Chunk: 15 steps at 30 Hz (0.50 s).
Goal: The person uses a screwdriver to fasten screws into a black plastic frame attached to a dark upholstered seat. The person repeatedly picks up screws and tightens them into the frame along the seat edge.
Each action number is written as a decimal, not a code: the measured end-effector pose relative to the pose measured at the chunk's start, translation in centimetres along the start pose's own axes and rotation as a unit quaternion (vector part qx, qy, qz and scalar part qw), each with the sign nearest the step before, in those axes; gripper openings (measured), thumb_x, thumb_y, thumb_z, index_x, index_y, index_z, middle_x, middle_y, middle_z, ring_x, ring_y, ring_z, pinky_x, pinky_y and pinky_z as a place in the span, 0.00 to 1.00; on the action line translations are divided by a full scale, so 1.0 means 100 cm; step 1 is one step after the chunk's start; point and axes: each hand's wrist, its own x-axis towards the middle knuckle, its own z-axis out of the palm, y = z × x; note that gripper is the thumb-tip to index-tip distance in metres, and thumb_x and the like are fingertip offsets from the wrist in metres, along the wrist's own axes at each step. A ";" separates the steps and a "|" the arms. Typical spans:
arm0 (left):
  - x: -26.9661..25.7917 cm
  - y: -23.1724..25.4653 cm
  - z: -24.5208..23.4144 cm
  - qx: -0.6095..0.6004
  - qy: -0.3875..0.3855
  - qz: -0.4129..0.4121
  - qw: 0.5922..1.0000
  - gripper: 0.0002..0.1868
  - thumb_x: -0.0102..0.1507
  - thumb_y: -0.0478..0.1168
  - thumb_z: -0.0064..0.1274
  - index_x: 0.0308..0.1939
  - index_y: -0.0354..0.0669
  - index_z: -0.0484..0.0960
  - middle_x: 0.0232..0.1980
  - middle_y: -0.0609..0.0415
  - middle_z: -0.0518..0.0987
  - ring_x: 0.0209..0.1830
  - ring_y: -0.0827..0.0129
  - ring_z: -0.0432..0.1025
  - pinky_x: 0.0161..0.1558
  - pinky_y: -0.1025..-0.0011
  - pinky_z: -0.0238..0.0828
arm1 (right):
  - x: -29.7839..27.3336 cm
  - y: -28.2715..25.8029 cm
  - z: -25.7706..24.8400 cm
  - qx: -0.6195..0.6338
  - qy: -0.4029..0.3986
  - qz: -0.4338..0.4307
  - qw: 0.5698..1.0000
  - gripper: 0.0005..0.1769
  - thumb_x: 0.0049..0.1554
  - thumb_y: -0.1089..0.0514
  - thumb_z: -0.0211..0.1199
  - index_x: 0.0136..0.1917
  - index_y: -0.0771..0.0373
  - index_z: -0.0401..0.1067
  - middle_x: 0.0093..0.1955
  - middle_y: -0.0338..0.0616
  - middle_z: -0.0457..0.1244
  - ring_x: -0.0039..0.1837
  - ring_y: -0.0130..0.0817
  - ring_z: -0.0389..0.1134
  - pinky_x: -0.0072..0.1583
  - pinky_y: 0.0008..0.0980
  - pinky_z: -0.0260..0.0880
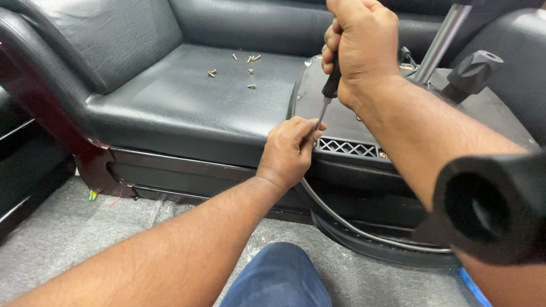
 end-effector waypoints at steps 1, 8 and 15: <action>-0.001 0.002 0.000 0.003 -0.008 -0.014 1.000 0.05 0.67 0.36 0.54 0.46 0.46 0.83 0.42 0.56 0.83 0.45 0.60 0.77 0.50 0.62 0.72 | -0.002 0.001 0.003 -0.015 0.018 -0.011 1.000 0.16 0.58 0.54 0.66 0.33 0.57 0.63 0.25 0.36 0.58 0.27 0.28 0.59 0.30 0.31 0.60; -0.002 0.001 -0.003 0.009 -0.026 -0.032 0.999 0.06 0.67 0.38 0.53 0.45 0.47 0.85 0.43 0.58 0.83 0.46 0.62 0.76 0.51 0.63 0.73 | 0.005 0.019 0.021 -0.097 0.175 -0.126 0.972 0.15 0.59 0.57 0.65 0.34 0.61 0.66 0.26 0.34 0.57 0.27 0.24 0.55 0.29 0.30 0.54; -0.003 -0.004 0.004 0.021 -0.005 -0.013 1.000 0.05 0.68 0.39 0.52 0.42 0.48 0.83 0.43 0.60 0.83 0.45 0.61 0.76 0.52 0.62 0.70 | -0.001 0.012 -0.002 0.010 -0.018 -0.058 0.998 0.11 0.60 0.53 0.64 0.39 0.60 0.70 0.29 0.37 0.61 0.32 0.28 0.61 0.36 0.33 0.63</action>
